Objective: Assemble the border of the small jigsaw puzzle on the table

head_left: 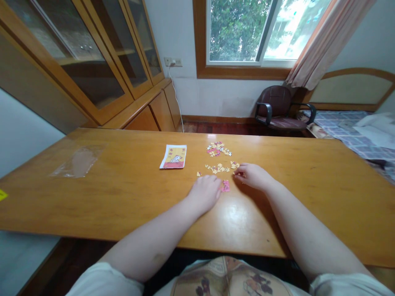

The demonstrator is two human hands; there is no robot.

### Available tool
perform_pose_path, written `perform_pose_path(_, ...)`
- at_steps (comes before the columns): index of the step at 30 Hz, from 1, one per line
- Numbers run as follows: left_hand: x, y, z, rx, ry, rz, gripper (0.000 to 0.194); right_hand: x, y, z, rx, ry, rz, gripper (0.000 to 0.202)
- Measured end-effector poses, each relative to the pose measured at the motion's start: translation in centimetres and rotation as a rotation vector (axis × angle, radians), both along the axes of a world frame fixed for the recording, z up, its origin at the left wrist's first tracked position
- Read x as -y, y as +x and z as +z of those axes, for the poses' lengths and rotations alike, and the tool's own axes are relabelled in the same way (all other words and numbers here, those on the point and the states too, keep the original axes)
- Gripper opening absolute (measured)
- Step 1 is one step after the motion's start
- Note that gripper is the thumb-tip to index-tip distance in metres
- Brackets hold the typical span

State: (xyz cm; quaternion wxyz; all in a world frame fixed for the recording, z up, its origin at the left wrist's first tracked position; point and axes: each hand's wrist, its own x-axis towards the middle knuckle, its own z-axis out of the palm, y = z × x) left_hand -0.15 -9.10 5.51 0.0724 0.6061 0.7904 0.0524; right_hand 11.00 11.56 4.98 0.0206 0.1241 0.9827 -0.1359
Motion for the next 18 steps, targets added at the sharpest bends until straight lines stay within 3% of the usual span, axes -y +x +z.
perform_pose_path(3,0.2,-3.0,1.0,0.015,-0.048,0.005,0.037,1.2,0.0,0.3,0.003,-0.058,0.080,0.027)
perform_pose_path(6,0.4,-4.6,0.8,0.016,-0.080,0.019,0.043,2.4,-0.2,0.4,0.011,-0.101,0.139,0.039)
perform_pose_path(11,0.3,-4.7,0.0,0.002,-0.093,0.012,0.032,3.3,-0.4,0.1,0.018,-0.087,0.147,0.042)
perform_pose_path(18,0.3,-4.6,0.3,0.008,-0.090,0.018,0.026,3.3,-0.5,0.0,0.054,-0.053,0.154,0.036)
